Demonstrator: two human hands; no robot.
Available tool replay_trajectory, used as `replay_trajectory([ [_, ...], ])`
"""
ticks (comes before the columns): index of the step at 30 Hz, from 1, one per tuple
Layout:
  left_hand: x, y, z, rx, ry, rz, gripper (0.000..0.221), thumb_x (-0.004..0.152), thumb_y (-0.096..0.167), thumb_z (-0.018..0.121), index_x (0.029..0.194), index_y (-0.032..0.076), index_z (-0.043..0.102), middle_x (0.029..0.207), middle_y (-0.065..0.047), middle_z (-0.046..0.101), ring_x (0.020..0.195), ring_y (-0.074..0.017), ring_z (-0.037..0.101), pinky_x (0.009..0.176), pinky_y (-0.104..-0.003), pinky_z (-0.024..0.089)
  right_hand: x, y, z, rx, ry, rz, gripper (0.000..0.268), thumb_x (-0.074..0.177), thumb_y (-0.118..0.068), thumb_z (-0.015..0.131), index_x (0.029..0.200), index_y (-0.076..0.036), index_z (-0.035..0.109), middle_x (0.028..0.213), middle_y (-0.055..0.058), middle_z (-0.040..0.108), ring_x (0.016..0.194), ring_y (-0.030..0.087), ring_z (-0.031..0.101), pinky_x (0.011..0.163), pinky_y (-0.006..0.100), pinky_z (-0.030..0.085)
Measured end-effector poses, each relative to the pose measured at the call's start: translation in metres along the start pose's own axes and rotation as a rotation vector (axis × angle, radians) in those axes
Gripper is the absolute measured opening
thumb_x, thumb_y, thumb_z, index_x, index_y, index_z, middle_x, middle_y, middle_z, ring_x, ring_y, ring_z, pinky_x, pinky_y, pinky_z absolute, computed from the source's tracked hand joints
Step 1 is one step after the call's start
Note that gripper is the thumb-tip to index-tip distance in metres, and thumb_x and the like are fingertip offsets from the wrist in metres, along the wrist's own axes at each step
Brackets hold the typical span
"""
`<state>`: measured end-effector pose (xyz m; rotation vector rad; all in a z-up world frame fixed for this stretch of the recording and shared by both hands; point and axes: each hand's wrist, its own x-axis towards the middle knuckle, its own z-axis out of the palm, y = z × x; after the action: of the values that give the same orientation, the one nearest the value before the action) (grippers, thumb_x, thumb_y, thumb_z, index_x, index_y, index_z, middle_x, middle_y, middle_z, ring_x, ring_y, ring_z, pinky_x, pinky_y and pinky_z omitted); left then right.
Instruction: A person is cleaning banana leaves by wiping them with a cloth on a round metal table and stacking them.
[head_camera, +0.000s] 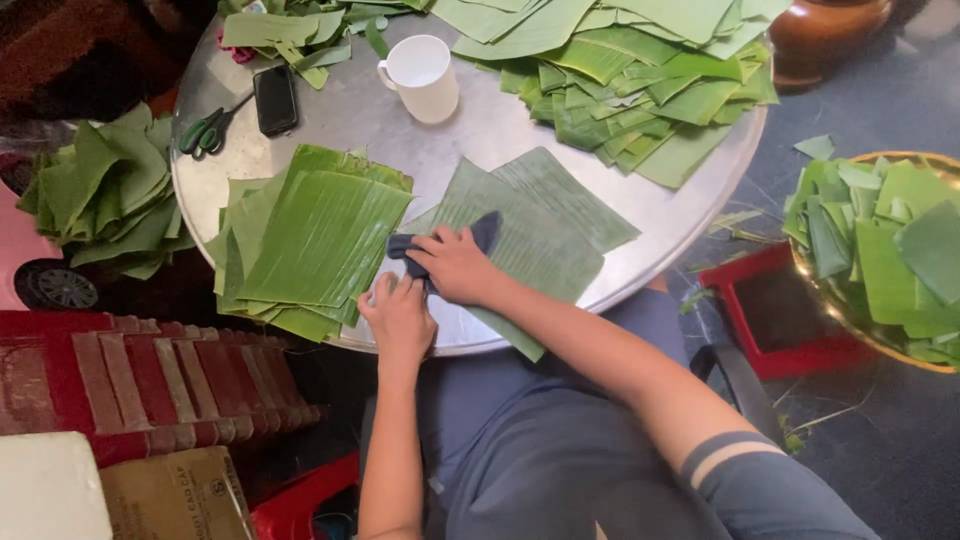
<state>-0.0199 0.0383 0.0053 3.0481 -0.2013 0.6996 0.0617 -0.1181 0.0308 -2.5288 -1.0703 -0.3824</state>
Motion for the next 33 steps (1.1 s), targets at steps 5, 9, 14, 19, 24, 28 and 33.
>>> replay_trajectory([
  [5,-0.001,-0.001,-0.003,0.012,-0.017,0.007,0.015,0.080,0.016,0.064,0.091,0.022,0.071,0.101,0.005,0.071,0.122,-0.0252,0.055,0.098,-0.056,0.034,-0.010,0.000,0.000,-0.030,0.060,-0.073,0.038,0.088,-0.013,0.060,0.126,-0.014,0.067,0.136,0.006,0.057,0.111,0.033,0.051,0.078,0.044,0.037],
  [9,-0.002,0.007,-0.013,0.015,-0.045,-0.011,0.025,0.081,0.014,0.062,0.103,0.020,0.072,0.108,0.005,0.071,0.121,-0.0253,0.054,0.099,-0.056,0.033,-0.051,0.000,-0.023,-0.059,0.059,-0.167,0.032,0.094,-0.018,0.053,0.123,-0.017,0.067,0.132,0.003,0.062,0.111,0.029,0.053,0.082,0.044,0.037],
  [14,0.000,0.016,-0.021,-0.034,-0.005,-0.029,0.035,0.093,0.029,0.060,0.119,0.010,0.073,0.125,-0.006,0.073,0.119,-0.0293,0.056,0.100,-0.057,0.032,-0.131,0.009,-0.049,0.019,-0.093,-0.175,0.049,0.084,-0.018,0.063,0.133,-0.021,0.063,0.144,-0.002,0.056,0.117,0.030,0.051,0.086,0.045,0.037],
  [19,0.004,0.032,-0.033,-0.057,-0.015,-0.064,0.063,0.089,0.059,0.066,0.120,0.004,0.073,0.128,-0.013,0.072,0.124,-0.0335,0.054,0.103,-0.062,0.030,-0.211,0.021,-0.067,0.098,-0.095,-0.167,0.057,0.078,-0.010,0.064,0.134,-0.021,0.062,0.144,-0.004,0.057,0.108,0.030,0.052,0.081,0.043,0.037],
  [24,0.014,0.039,-0.031,-0.091,-0.090,-0.120,0.077,0.078,0.062,0.076,0.123,0.000,0.071,0.141,-0.021,0.062,0.132,-0.0405,0.047,0.102,-0.067,0.029,-0.217,0.034,-0.104,0.579,0.017,-0.097,0.044,0.092,-0.017,0.050,0.130,-0.014,0.072,0.123,0.010,0.070,0.105,0.037,0.062,0.089,0.046,0.049],
  [28,0.028,0.041,-0.030,-0.105,-0.085,-0.111,0.074,0.071,0.055,0.083,0.120,0.000,0.072,0.143,-0.022,0.057,0.133,-0.0416,0.045,0.103,-0.067,0.029,-0.144,0.030,-0.158,0.909,0.175,0.063,0.043,0.092,-0.025,0.060,0.126,-0.004,0.074,0.123,0.017,0.073,0.117,0.037,0.067,0.103,0.049,0.049],
  [33,0.032,0.037,-0.016,-0.203,-0.138,-0.123,0.045,0.073,0.047,0.084,0.101,0.013,0.076,0.108,-0.003,0.071,0.124,-0.0282,0.054,0.100,-0.060,0.032,-0.028,0.066,-0.118,1.030,0.023,0.057,0.044,0.098,-0.025,0.071,0.137,-0.005,0.065,0.129,0.022,0.069,0.125,0.037,0.062,0.112,0.053,0.043],
])
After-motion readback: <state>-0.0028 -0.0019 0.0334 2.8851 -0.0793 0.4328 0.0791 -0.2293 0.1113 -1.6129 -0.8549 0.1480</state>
